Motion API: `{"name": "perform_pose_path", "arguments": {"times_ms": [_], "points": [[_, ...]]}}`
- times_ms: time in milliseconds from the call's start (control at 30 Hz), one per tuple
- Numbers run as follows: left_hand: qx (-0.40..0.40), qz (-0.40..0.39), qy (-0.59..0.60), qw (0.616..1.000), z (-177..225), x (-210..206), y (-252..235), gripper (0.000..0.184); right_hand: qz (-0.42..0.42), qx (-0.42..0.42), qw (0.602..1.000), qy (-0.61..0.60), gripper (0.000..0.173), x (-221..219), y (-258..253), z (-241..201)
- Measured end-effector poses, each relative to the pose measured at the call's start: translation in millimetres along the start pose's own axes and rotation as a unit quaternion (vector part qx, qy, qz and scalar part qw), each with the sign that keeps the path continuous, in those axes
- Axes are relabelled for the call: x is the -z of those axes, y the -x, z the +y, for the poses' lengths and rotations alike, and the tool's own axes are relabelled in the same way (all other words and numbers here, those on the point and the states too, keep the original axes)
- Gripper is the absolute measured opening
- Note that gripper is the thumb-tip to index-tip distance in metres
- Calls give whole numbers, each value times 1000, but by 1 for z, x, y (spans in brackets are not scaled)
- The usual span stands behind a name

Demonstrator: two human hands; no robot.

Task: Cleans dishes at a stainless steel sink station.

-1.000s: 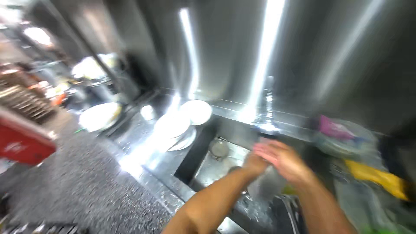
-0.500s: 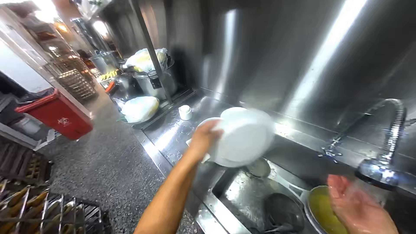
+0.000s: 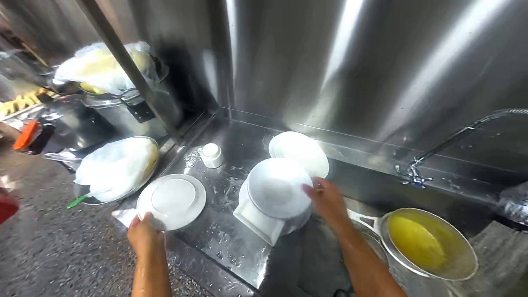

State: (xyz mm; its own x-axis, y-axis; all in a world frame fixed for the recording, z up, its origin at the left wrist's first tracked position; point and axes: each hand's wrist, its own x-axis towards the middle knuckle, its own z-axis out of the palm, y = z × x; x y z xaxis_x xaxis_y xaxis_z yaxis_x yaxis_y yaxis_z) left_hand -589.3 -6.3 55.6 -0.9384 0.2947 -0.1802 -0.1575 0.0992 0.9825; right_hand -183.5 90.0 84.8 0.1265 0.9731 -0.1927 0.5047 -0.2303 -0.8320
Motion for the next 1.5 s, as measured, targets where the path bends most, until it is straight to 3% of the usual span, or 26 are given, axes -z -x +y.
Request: {"name": "perform_pose_path", "arguments": {"times_ms": [67, 167, 233, 300, 433, 467, 533, 633, 700, 767, 867, 933, 1033, 1200, 1333, 1500], "points": [[-39, 13, -119, 992, -12, 0, -1, 46, 5, 7, 988, 152, 48, -14, -10, -27], [-204, -16, -263, 943, -13, 2, 15, 49, 32, 3, 964, 263, 34, -20, -18, -36], [-290, -72, -260, 918, -2, -7, 45, 44, 23, 1, 970, 244, 31, -14, -21, -35], [-311, -176, -214, 909, 9, -25, 81, 40, 9, -15, 983, 185, 31, 1, -20, -38], [-337, -328, -90, 878, 11, -74, 158, 46, 67, -25, 997, 26, 29, 43, -12, -16], [-326, -358, -72, 872, 11, -85, 179, 49, 74, -26, 997, -15, 28, 54, -10, -3], [-232, -445, -42, 864, 11, -104, 229, 57, 77, -37, 994, -74, 31, 79, 3, 23], [31, -591, -7, 806, 5, -131, 310, 53, 83, -87, 984, -133, 41, 127, 31, 65], [187, -613, -13, 768, -11, -152, 358, 44, 81, -133, 980, -121, 46, 157, 46, 99], [258, -590, -29, 764, -42, -171, 396, 42, 68, -162, 981, -83, 49, 185, 55, 133], [288, -567, -47, 770, -89, -191, 439, 41, 59, -161, 985, 2, 50, 222, 63, 167], [296, -574, -83, 759, -110, -198, 460, 38, 99, -126, 986, 42, 52, 241, 71, 178], [267, -618, -138, 727, -128, -203, 485, 39, 148, -69, 986, -17, 39, 256, 71, 190], [244, -657, -108, 705, -146, -211, 519, 40, -10, -54, 974, -221, 35, 262, 60, 184], [288, -649, -77, 700, -142, -214, 537, 37, -88, -73, 969, -218, 39, 268, 51, 169], [300, -648, -173, 678, -120, -204, 545, 33, -143, -74, 966, -204, 44, 275, 39, 159]]}}
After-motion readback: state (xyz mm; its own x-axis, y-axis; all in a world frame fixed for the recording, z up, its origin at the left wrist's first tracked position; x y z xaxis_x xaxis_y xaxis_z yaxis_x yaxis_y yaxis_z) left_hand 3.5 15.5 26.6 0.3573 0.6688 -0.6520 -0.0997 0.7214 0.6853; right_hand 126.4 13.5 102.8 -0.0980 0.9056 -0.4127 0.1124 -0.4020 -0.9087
